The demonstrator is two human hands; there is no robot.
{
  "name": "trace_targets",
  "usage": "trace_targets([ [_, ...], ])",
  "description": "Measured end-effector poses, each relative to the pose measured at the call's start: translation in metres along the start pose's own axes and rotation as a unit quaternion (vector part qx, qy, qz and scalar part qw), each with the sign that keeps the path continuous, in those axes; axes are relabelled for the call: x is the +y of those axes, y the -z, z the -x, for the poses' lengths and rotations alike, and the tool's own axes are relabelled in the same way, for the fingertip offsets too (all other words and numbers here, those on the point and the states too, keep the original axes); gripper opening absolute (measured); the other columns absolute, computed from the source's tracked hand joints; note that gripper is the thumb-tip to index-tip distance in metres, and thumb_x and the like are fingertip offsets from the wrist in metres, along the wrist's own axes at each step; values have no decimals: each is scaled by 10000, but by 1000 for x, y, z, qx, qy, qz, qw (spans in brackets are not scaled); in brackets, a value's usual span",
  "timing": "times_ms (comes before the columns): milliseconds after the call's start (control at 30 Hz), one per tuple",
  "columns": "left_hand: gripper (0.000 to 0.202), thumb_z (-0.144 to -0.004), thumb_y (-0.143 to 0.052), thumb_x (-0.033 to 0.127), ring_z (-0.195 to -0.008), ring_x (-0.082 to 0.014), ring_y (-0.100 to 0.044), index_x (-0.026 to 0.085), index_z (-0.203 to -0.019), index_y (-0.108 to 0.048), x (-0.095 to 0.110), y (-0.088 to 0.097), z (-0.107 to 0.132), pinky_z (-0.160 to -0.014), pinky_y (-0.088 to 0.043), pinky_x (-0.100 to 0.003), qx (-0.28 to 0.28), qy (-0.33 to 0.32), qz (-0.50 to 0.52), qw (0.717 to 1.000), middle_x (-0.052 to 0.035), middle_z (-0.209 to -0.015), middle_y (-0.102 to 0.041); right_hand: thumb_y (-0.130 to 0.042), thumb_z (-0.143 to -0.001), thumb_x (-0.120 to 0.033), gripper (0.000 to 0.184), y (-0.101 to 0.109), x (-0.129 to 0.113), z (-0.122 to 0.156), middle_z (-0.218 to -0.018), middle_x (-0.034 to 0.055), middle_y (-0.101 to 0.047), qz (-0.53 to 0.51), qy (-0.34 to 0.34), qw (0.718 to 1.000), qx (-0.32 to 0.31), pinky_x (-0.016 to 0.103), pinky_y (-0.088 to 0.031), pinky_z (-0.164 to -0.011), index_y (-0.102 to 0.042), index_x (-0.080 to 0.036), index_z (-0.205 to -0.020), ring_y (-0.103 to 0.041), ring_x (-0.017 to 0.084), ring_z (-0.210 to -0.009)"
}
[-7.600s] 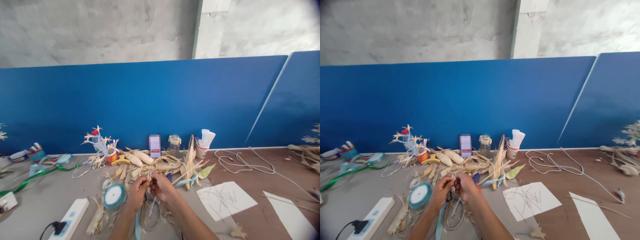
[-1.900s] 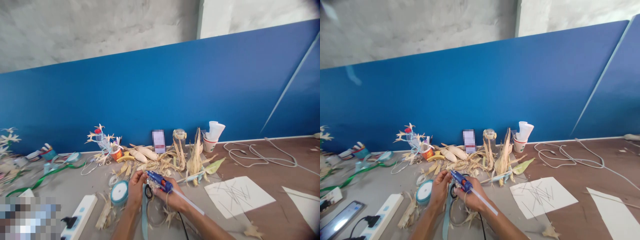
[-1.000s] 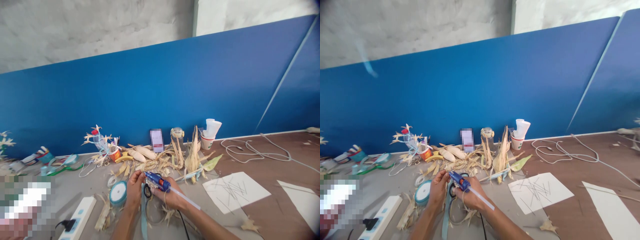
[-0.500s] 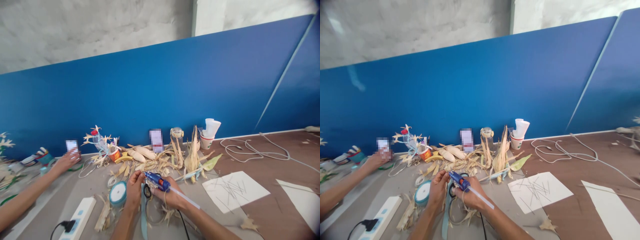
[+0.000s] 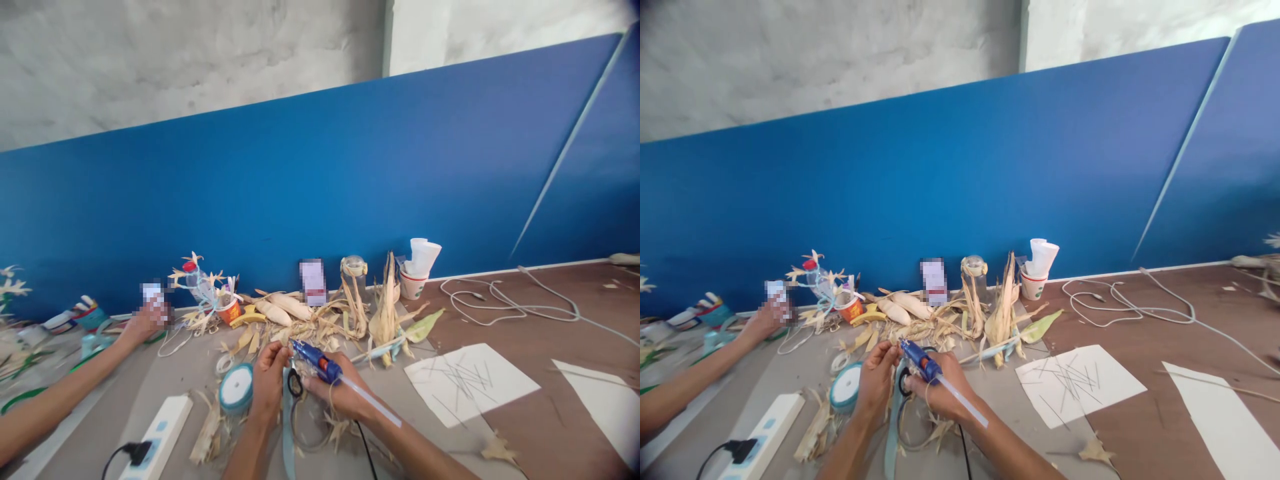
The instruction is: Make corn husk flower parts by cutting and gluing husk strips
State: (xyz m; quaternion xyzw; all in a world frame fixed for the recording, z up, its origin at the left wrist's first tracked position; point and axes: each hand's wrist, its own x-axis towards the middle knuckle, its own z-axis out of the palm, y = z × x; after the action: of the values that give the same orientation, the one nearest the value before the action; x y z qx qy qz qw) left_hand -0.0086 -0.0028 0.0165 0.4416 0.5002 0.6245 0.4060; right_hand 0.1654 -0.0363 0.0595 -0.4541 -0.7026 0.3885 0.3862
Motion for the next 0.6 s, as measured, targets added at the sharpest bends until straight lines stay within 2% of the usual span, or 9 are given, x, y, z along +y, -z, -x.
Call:
trace_targets([
  [100, 354, -638, -742, 482, -569, -132, -506, 158, -744, -645, 0, 0, 0, -592, -411, -260, 4, 3, 1, 1000, -3, -647, -627, -641, -687, -326, 170, 1, 2, -1, -630, -13, -565, 131, 15, 991, 36, 276, -364, -671, -544, -188, -667, -484, 151, -619],
  [233, 340, -630, -745, 478, -566, -136, -512, 168, -724, -639, 5, -3, 2, -591, -413, -265, 4, 0, -4, 1000, 0, -642, -620, -627, -697, -363, 216, 2, 3, -1, -790, 59, -650, 263, -16, 962, 64, 332, -356, -792, -575, -177, -794, -576, 221, -760],
  [400, 317, -623, -759, 454, -562, -122, -499, 171, -700, -639, 4, -5, 3, -592, -402, -256, -1, 5, 25, 1000, 5, -640, -611, -600, -705, -383, 324, 2, 7, -3, -963, 140, -646, 359, -57, 929, 71, 397, -325, -861, -596, -146, -926, -587, 304, -924],
  [600, 355, -573, -787, 474, -554, -116, -489, 172, -678, -632, 4, -7, 3, -581, -400, -255, 2, 12, 42, 999, 5, -626, -607, -612, -692, -330, 366, 1, 24, -3, -997, 164, -628, 406, -90, 908, 46, 432, -311, -886, -597, -119, -989, -589, 321, -938],
])
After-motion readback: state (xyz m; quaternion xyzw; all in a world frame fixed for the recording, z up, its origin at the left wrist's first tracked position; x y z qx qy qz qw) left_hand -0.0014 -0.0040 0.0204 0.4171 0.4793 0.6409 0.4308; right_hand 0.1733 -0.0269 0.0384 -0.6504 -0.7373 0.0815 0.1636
